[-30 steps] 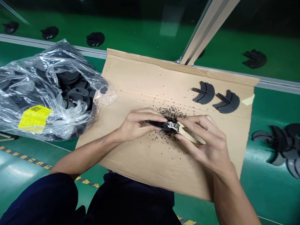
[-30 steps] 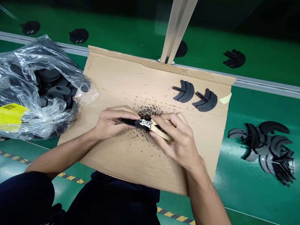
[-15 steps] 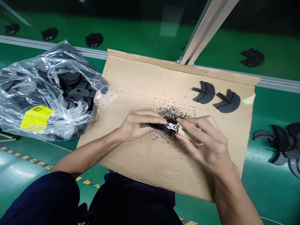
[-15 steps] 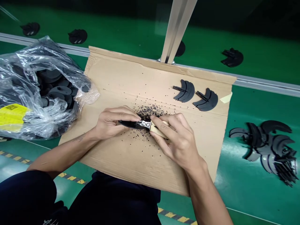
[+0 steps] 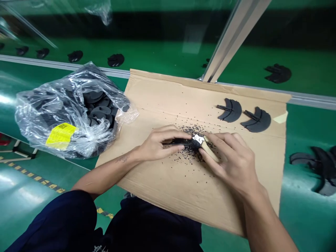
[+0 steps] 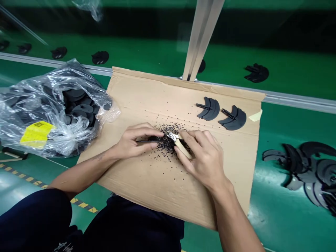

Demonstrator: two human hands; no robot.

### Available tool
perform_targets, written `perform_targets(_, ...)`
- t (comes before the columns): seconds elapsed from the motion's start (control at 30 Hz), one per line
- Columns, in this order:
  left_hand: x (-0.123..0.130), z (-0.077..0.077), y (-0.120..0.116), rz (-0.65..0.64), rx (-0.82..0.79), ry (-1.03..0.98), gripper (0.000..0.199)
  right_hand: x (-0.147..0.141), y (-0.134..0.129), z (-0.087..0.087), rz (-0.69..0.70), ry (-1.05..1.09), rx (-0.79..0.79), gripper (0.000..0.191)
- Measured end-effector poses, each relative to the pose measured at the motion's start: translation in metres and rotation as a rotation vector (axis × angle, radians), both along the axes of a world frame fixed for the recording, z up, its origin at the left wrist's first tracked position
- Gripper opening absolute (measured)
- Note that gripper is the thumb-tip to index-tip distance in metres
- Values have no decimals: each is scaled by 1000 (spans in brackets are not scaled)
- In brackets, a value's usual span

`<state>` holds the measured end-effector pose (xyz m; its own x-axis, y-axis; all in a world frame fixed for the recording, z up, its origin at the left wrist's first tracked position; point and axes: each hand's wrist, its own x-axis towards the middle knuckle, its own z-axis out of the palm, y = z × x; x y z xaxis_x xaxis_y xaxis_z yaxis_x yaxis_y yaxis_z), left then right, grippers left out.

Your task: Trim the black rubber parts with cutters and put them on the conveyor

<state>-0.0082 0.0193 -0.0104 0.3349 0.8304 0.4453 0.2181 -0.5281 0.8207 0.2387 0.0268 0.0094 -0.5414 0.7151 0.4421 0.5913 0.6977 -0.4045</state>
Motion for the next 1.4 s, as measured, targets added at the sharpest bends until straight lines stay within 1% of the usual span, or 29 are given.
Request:
perform_targets(0.07, 1, 1, 1, -50, 5, 45, 25, 0, 1, -2, 1, -54, 47, 40)
perform_targets(0.1, 1, 1, 2, -51, 8, 61, 23, -1, 2, -2, 9, -73, 63, 40)
perform_targets(0.13, 1, 0, 3, -30, 13, 69, 22, -1, 3, -2, 14, -88, 77, 39)
perform_targets(0.23, 0, -2, 5, 104, 3, 53, 19, -1, 4, -1, 8, -70, 86, 37)
perform_targets(0.3, 0, -4, 5, 180, -68, -16, 20, -1, 4, 2, 9, 15, 20, 37)
perform_targets(0.4, 2, -10, 5, 241, -215, -179, 29, -4, 2, 7, 72, 144, -122, 35)
perform_targets(0.5, 5, -16, 6, 237, -305, -285, 39, -9, -2, 10, 148, 149, -193, 33)
perform_targets(0.57, 7, -17, 5, 200, -336, -326, 41, -11, -4, 8, 166, 130, -188, 34)
perform_targets(0.63, 9, -16, 3, 149, -339, -337, 39, -13, -6, 6, 157, 126, -148, 36)
perform_targets(0.7, 8, -14, 0, 96, -304, -274, 33, -13, -7, 6, 143, 118, -85, 39)
perform_targets(0.73, 7, -13, -2, 74, -258, -214, 29, -13, -9, 6, 142, 101, -43, 41)
perform_targets(0.83, 3, -12, -3, 44, -29, -24, 21, -15, -14, 8, 160, 14, 75, 42)
perform_targets(0.87, 2, -13, -3, 44, 39, 17, 21, -16, -16, 9, 169, -2, 88, 41)
perform_targets(0.93, 0, -13, -3, 57, 113, 69, 24, -16, -18, 11, 184, 30, 57, 41)
perform_targets(1.0, -2, -13, -1, 88, 151, 107, 28, -13, -17, 13, 168, 120, 19, 45)
perform_targets(1.07, -3, -11, 0, 127, 185, 117, 32, -6, -12, 13, 85, 201, 39, 52)
perform_targets(1.13, -5, -9, 1, 143, 192, 96, 37, 1, -5, 11, -22, 199, 82, 54)
perform_targets(1.17, -5, -8, 2, 140, 184, 77, 39, 4, -1, 10, -40, 156, 78, 53)
perform_targets(1.3, -4, -7, 2, 100, 169, 34, 39, 10, 5, 3, 10, 21, 8, 48)
perform_targets(1.4, -2, -9, 2, 72, 197, 30, 37, 10, 4, 1, 29, -23, 18, 46)
